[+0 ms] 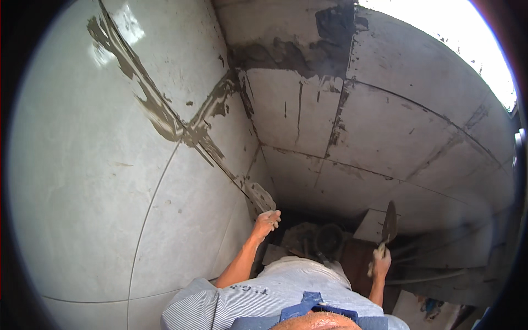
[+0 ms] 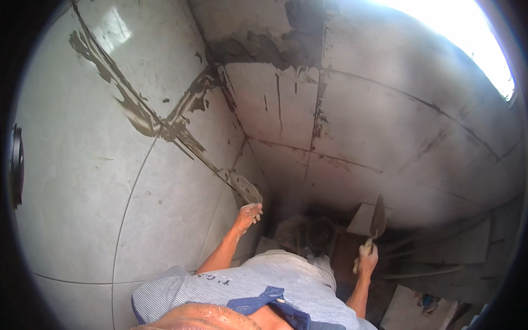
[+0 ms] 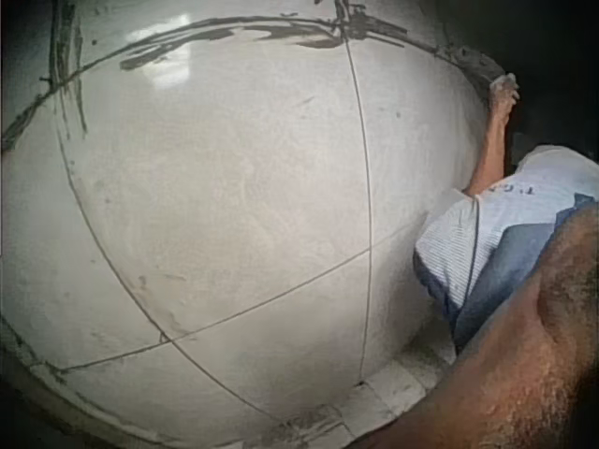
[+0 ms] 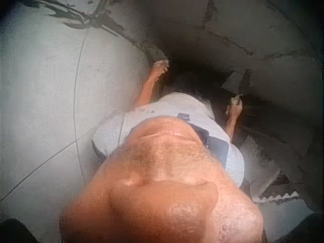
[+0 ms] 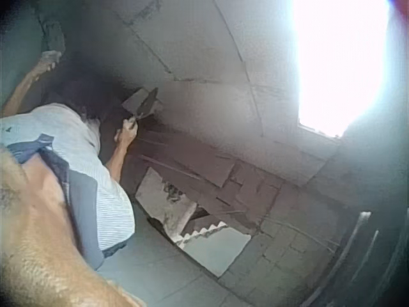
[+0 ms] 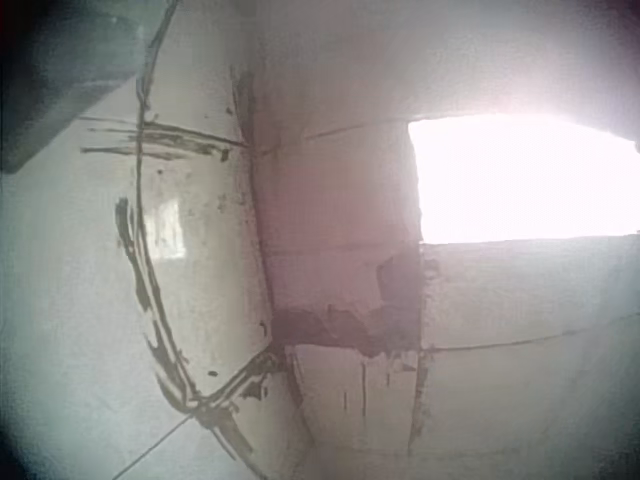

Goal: The person applies mortar onto tiled walls using a trowel. Next, they scoop mortar from a bucket onto a board with the trowel, spread it, and lift the board.

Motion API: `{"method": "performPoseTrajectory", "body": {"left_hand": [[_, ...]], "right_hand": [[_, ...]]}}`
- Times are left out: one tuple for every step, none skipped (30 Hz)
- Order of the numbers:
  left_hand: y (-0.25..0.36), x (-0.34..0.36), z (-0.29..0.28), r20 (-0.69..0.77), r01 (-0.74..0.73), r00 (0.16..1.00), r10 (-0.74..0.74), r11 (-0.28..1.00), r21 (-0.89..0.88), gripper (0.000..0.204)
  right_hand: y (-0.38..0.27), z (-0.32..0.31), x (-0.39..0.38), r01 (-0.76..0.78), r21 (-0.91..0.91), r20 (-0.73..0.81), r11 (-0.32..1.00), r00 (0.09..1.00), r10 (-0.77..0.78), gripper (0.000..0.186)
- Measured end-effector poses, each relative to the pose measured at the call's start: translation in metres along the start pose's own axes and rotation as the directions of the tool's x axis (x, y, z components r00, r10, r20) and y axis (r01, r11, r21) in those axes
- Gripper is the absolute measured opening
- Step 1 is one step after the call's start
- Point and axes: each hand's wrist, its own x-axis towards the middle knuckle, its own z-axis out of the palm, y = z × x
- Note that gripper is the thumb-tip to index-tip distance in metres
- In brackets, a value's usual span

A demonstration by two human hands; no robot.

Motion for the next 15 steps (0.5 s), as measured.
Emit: {"method": "performPoseTrajectory", "body": {"left_hand": [[0.006, 0.005, -0.003, -0.025, -0.015, 1.000, 0.016, 1.000, 0.016, 0.042], [0.012, 0.011, -0.005, -0.011, -0.142, 0.990, 0.143, 0.985, 0.096, 0.035], [0.023, 0.018, -0.006, 0.012, -0.271, 0.962, 0.273, 0.946, 0.177, 0.031], [0.040, 0.018, -0.003, 0.032, -0.345, 0.931, 0.363, 0.850, 0.397, 0.036], [0.054, 0.017, -0.005, 0.052, -0.344, 0.923, 0.380, 0.761, 0.550, 0.039], [0.073, 0.012, -0.004, 0.048, -0.424, 0.861, 0.506, 0.662, 0.619, 0.038], [0.095, 0.004, -0.001, 0.061, -0.489, 0.780, 0.623, 0.546, 0.680, 0.038], [0.118, -0.009, 0.000, 0.057, -0.489, 0.768, 0.638, 0.527, 0.695, 0.038], [0.146, -0.025, 0.001, 0.005, -0.475, 0.779, 0.627, 0.585, 0.657, 0.035], [0.173, -0.041, 0.002, -0.047, -0.461, 0.791, 0.610, 0.645, 0.609, 0.033], [0.197, -0.055, 0.002, -0.063, -0.496, 0.758, 0.650, 0.635, 0.592, 0.032], [0.221, -0.067, 0.002, -0.073, -0.529, 0.729, 0.681, 0.627, 0.572, 0.032], [0.241, -0.080, 0.000, -0.092, -0.574, 0.690, 0.718, 0.620, 0.534, 0.031], [0.261, -0.090, 0.000, -0.105, -0.620, 0.656, 0.747, 0.613, 0.490, 0.030], [0.284, -0.105, 0.004, -0.095, -0.715, 0.562, 0.821, 0.541, 0.443, 0.027]], "right_hand": [[-0.007, 0.000, -0.010, -0.048, -0.054, 0.022, 0.997, 0.999, 0.049, 0.046], [-0.009, 0.000, -0.016, -0.091, -0.108, 0.037, 0.990, 0.995, 0.096, 0.049], [0.021, -0.001, -0.007, 0.018, -0.214, 0.022, 0.977, 1.000, -0.013, 0.051], [0.059, -0.004, 0.007, 0.112, -0.311, -0.003, 0.944, 0.993, -0.119, 0.053], [0.081, -0.007, 0.015, 0.159, -0.355, 0.027, 0.921, 0.987, -0.160, 0.054], [0.091, -0.010, 0.019, 0.204, -0.399, 0.056, 0.894, 0.979, -0.198, 0.054], [0.086, -0.009, 0.018, 0.218, -0.368, 0.058, 0.904, 0.976, -0.211, 0.054], [0.078, -0.015, 0.013, 0.143, -0.361, 0.086, 0.921, 0.989, -0.120, 0.053], [0.075, -0.020, 0.013, 0.068, -0.367, 0.116, 0.928, 0.993, -0.027, 0.052], [0.081, -0.021, 0.020, 0.083, -0.358, 0.126, 0.930, 0.991, -0.040, 0.052], [0.092, -0.021, 0.026, 0.057, -0.321, 0.132, 0.945, 0.991, -0.015, 0.047], [0.101, -0.021, 0.030, 0.021, -0.288, 0.135, 0.957, 0.991, 0.019, 0.042], [0.103, -0.021, 0.037, 0.022, -0.298, 0.144, 0.954, 0.989, 0.023, 0.042], [0.107, -0.018, 0.042, 0.063, -0.295, 0.134, 0.953, 0.991, -0.024, 0.040], [0.111, -0.016, 0.048, 0.105, -0.300, 0.129, 0.948, 0.989, -0.068, 0.037]]}}
